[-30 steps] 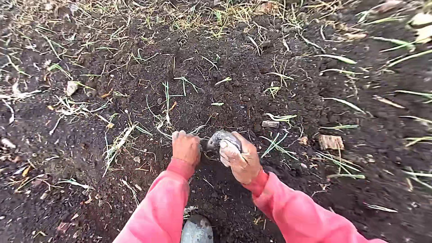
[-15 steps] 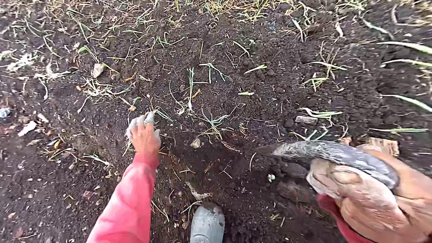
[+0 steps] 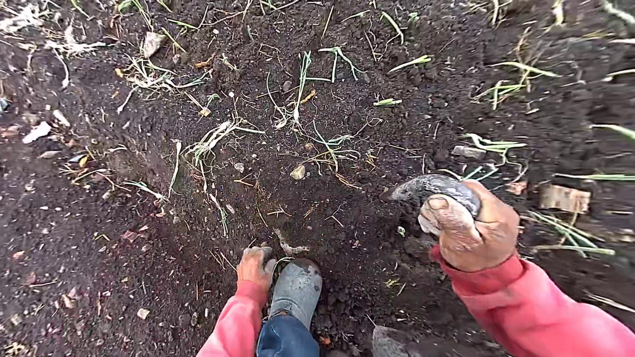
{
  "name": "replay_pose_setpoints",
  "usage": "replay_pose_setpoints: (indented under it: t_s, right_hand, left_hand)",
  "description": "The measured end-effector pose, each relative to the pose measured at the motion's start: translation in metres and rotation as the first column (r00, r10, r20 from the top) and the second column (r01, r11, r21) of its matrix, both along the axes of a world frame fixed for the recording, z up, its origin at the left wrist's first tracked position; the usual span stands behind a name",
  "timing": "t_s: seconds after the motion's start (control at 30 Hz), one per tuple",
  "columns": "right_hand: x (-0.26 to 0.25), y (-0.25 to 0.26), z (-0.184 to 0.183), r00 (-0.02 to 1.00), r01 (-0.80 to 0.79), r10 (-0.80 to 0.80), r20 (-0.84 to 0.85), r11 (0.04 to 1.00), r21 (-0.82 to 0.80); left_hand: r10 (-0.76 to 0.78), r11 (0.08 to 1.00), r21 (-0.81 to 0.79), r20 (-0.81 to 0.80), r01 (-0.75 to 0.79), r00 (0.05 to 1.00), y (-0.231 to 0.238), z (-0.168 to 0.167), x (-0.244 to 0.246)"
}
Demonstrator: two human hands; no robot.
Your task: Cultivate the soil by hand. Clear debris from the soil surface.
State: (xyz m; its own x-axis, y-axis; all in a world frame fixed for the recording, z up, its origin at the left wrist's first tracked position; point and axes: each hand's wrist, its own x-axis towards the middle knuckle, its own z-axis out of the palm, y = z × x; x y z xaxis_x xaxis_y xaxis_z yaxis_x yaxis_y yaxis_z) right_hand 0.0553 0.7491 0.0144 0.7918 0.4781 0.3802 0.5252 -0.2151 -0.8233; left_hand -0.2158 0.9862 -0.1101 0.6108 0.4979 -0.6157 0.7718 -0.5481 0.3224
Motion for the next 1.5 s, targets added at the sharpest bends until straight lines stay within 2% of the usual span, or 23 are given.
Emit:
replay_pose_setpoints:
  t_s: [0.1, 0.17, 0.23, 0.3, 0.37, 0.43, 0.5, 0.53, 0.57, 0.63, 0.7, 0.77, 0.83, 0.9, 0.97, 1.03, 1.1, 1.17, 1.23, 1.27, 1.3, 1.43, 1.5]
  right_hand:
    - [0.000, 0.004, 0.005, 1.000, -0.012, 0.013, 0.001, 0.995, -0.101]
    - [0.004, 0.010, 0.014, 0.998, -0.046, 0.036, -0.049, 0.977, -0.209]
    - [0.007, 0.016, 0.035, 0.996, -0.076, 0.063, -0.056, 0.958, -0.278]
    - [0.005, 0.021, 0.068, 0.995, -0.102, 0.104, 0.007, 0.981, -0.167]
    - [-0.001, 0.025, 0.103, 0.978, -0.207, 0.203, 0.050, 0.973, 0.102]
    - [-0.006, 0.034, 0.134, 0.956, -0.294, 0.281, 0.088, 0.908, 0.298]
    - [-0.005, 0.053, 0.144, 0.939, -0.343, 0.336, 0.076, 0.887, 0.309]
    - [-0.006, 0.062, 0.133, 0.941, -0.334, 0.336, 0.037, 0.908, 0.254]
    - [-0.008, 0.069, 0.108, 0.952, -0.300, 0.307, -0.019, 0.940, 0.164]
    - [-0.014, 0.072, 0.033, 0.967, -0.240, 0.232, -0.109, 0.969, -0.066]
    - [-0.022, 0.059, -0.016, 0.971, -0.221, 0.203, -0.127, 0.963, -0.154]
    - [-0.028, 0.043, -0.019, 0.970, -0.209, 0.192, -0.152, 0.972, -0.105]
    - [-0.030, 0.029, 0.003, 0.974, -0.177, 0.171, -0.149, 0.984, -0.025]
    - [-0.029, 0.015, 0.023, 0.976, -0.195, 0.196, -0.099, 0.981, 0.020]
    - [-0.027, 0.008, 0.025, 0.980, -0.196, 0.196, -0.033, 0.981, 0.001]
    - [-0.025, 0.010, 0.016, 0.984, -0.169, 0.168, -0.066, 0.986, -0.014]
    - [-0.020, 0.012, 0.025, 0.986, -0.151, 0.153, -0.062, 0.988, 0.029]
    - [-0.015, -0.001, 0.050, 0.985, -0.170, 0.170, 0.011, 0.980, 0.099]
    - [-0.008, -0.018, 0.070, 0.987, -0.158, 0.154, 0.040, 0.980, 0.122]
    - [-0.001, -0.020, 0.072, 0.991, -0.135, 0.133, 0.026, 0.984, 0.118]
    - [0.008, -0.017, 0.066, 0.995, -0.098, 0.098, 0.010, 0.991, 0.095]
    - [0.032, 0.008, 0.003, 0.998, 0.066, -0.060, 0.029, 0.962, -0.264]
    - [0.034, 0.019, -0.014, 0.995, 0.084, -0.061, 0.079, 0.939, -0.334]
  left_hand:
    - [0.037, 0.993, -0.104, -0.115, -0.049, 0.993, -0.045, -0.012, 0.015]
    - [0.035, 0.992, -0.116, -0.124, -0.050, 0.992, -0.046, -0.013, 0.017]
    - [0.076, 0.985, -0.151, -0.045, -0.082, 0.996, -0.038, -0.013, 0.009]
    - [0.242, 0.961, -0.164, 0.103, -0.223, 0.965, -0.024, 0.000, 0.005]
    - [0.408, 0.913, -0.147, 0.267, -0.381, 0.873, -0.014, 0.023, 0.000]
    - [0.422, 0.906, -0.142, 0.369, -0.398, 0.828, -0.010, 0.042, 0.007]
    - [0.343, 0.938, -0.116, 0.418, -0.325, 0.841, -0.008, 0.055, 0.029]
    - [0.288, 0.956, -0.085, 0.432, -0.280, 0.854, -0.008, 0.062, 0.044]
    - [0.228, 0.972, -0.050, 0.440, -0.230, 0.868, -0.009, 0.069, 0.060]
    - [0.086, 0.991, 0.057, 0.401, -0.118, 0.912, -0.011, 0.080, 0.093]
    - [-0.078, 0.984, 0.177, 0.278, 0.028, 0.958, -0.016, 0.089, 0.128]
    - [-0.268, 0.935, 0.285, 0.174, 0.212, 0.948, -0.030, 0.087, 0.156]
    - [-0.460, 0.856, 0.331, 0.140, 0.396, 0.877, -0.047, 0.072, 0.178]
    - [-0.576, 0.796, 0.315, 0.129, 0.517, 0.807, -0.059, 0.056, 0.188]
    - [-0.614, 0.768, 0.348, 0.163, 0.538, 0.772, -0.059, 0.047, 0.187]
    - [-0.602, 0.773, 0.450, 0.298, 0.447, 0.741, -0.047, 0.044, 0.167]
    - [-0.497, 0.823, 0.535, 0.515, 0.191, 0.699, -0.019, 0.049, 0.138]
    - [-0.216, 0.851, 0.507, 0.580, -0.140, 0.786, 0.023, 0.048, 0.101]
    - [0.238, 0.822, 0.397, 0.410, -0.408, 0.880, 0.067, 0.033, 0.070]
    - [0.416, 0.797, 0.349, 0.272, -0.492, 0.868, 0.088, 0.022, 0.060]
    - [0.525, 0.776, 0.301, 0.181, -0.555, 0.832, 0.104, 0.010, 0.055]
    - [0.622, 0.747, 0.180, 0.149, -0.640, 0.769, 0.112, -0.012, 0.061]
    - [0.644, 0.743, 0.122, 0.141, -0.659, 0.752, 0.118, -0.009, 0.060]
